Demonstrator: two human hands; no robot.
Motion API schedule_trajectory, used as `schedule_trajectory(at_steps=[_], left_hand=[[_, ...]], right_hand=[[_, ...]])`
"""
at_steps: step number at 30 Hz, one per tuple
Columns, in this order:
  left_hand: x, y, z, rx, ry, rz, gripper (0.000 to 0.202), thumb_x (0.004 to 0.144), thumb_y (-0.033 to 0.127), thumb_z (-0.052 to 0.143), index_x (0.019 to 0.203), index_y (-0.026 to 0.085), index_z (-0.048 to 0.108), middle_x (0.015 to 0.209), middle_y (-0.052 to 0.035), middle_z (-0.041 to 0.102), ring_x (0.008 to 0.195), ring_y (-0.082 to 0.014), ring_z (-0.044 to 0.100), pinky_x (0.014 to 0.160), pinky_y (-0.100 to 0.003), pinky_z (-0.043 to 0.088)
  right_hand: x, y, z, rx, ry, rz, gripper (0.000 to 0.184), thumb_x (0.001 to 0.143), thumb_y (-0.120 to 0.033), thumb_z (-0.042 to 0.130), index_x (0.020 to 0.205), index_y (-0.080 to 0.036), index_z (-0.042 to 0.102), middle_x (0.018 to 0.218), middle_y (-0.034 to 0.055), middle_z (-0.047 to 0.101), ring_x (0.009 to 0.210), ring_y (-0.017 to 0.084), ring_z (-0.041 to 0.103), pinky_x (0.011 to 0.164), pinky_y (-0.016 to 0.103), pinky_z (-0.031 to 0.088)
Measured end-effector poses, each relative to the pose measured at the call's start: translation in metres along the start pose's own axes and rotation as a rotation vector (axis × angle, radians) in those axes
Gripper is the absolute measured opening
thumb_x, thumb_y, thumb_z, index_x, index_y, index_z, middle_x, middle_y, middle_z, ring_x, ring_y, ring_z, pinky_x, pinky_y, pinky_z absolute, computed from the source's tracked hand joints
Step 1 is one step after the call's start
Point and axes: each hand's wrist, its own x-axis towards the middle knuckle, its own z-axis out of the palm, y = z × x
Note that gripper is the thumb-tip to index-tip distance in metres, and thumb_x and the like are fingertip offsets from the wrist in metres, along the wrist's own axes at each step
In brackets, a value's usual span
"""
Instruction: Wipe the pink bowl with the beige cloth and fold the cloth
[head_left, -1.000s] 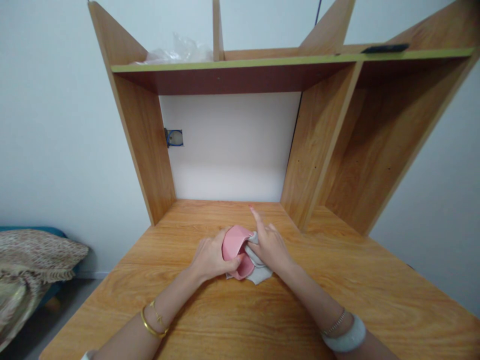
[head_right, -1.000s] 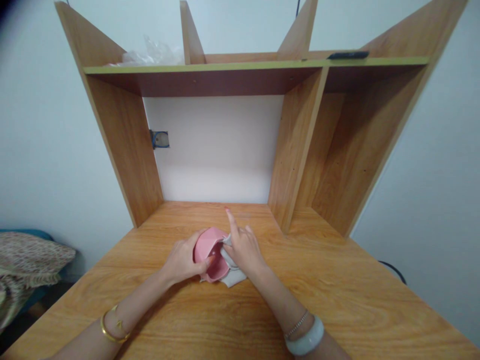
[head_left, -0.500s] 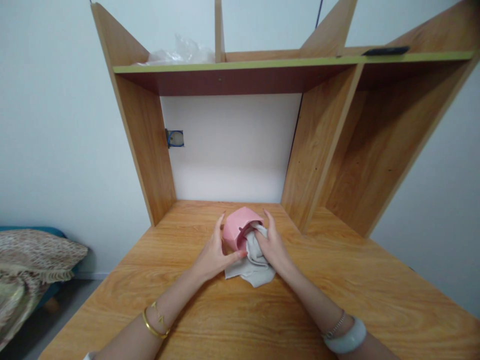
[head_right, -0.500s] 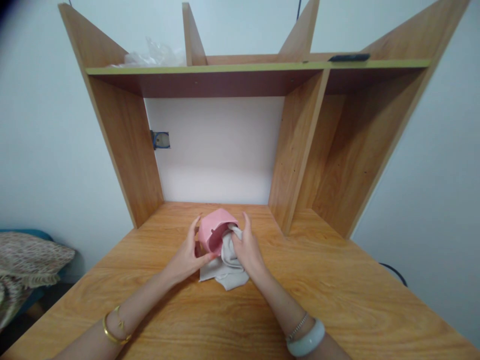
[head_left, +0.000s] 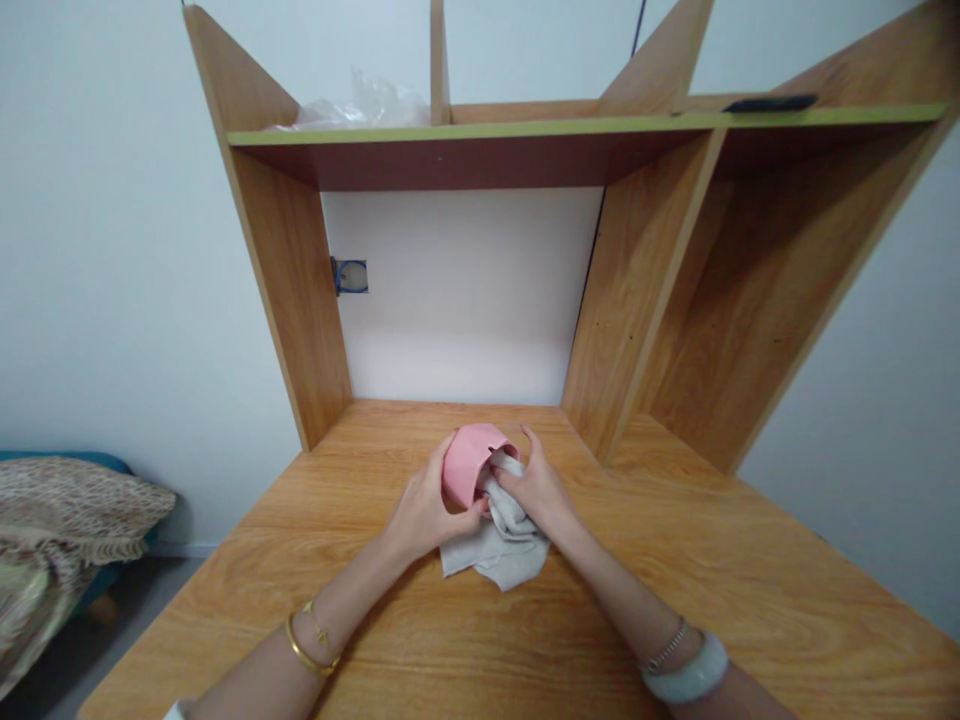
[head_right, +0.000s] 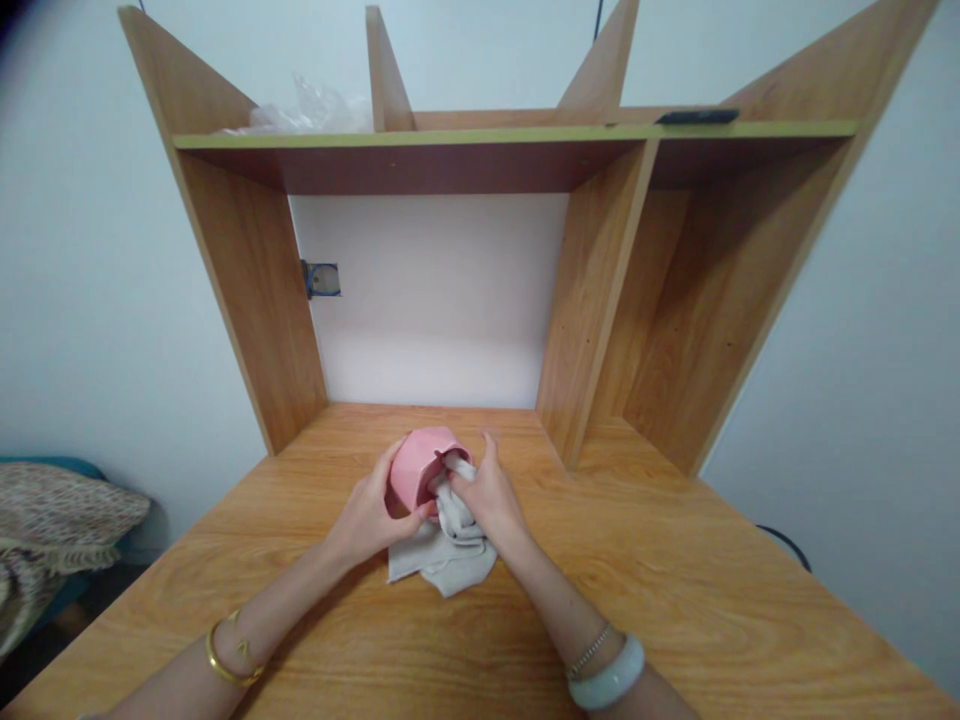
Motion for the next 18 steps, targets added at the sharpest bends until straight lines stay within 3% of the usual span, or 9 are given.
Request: schedule_trajectory(at_steps=[5, 9, 18], left_hand=[[-0.002, 0.002, -0.002, 0.113, -0.068, -0.027, 0.083, 0.064, 0.039, 0.059, 0.133, 0.019, 0.018, 0.114, -0.0085, 0.054, 0.098, -0.0256, 0.054, 0.081, -0.035, 0.042], [-0.002, 0.001, -0.005, 0.200, -0.104, -0.020, 0.079, 0.063, 0.043, 0.056, 0.131, 0.018, 0.025, 0.104, -0.0073, 0.060, 0.090, -0.0262, 0.057, 0.077, -0.035, 0.043], [-0.003, 0.002, -0.010, 0.317, -0.146, 0.026, 0.069, 0.063, 0.041, 0.053, 0.126, 0.020, 0.034, 0.085, -0.0048, 0.063, 0.074, -0.0257, 0.060, 0.067, -0.034, 0.044]], right_hand=[[-0.004, -0.008, -0.011, -0.265, 0.045, -0.056, 0.074, 0.071, -0.036, 0.054, 0.133, -0.012, 0.020, 0.070, 0.0073, 0.064, 0.064, 0.021, 0.060, 0.052, 0.024, 0.037], [-0.008, -0.009, -0.011, -0.415, 0.009, -0.163, 0.076, 0.072, -0.031, 0.052, 0.135, -0.014, 0.013, 0.064, 0.0043, 0.063, 0.061, 0.020, 0.059, 0.052, 0.023, 0.035], [-0.012, -0.011, -0.019, -0.313, -0.119, -0.491, 0.075, 0.069, -0.019, 0.046, 0.136, -0.017, 0.010, 0.068, 0.0004, 0.061, 0.071, 0.019, 0.056, 0.071, 0.029, 0.039]])
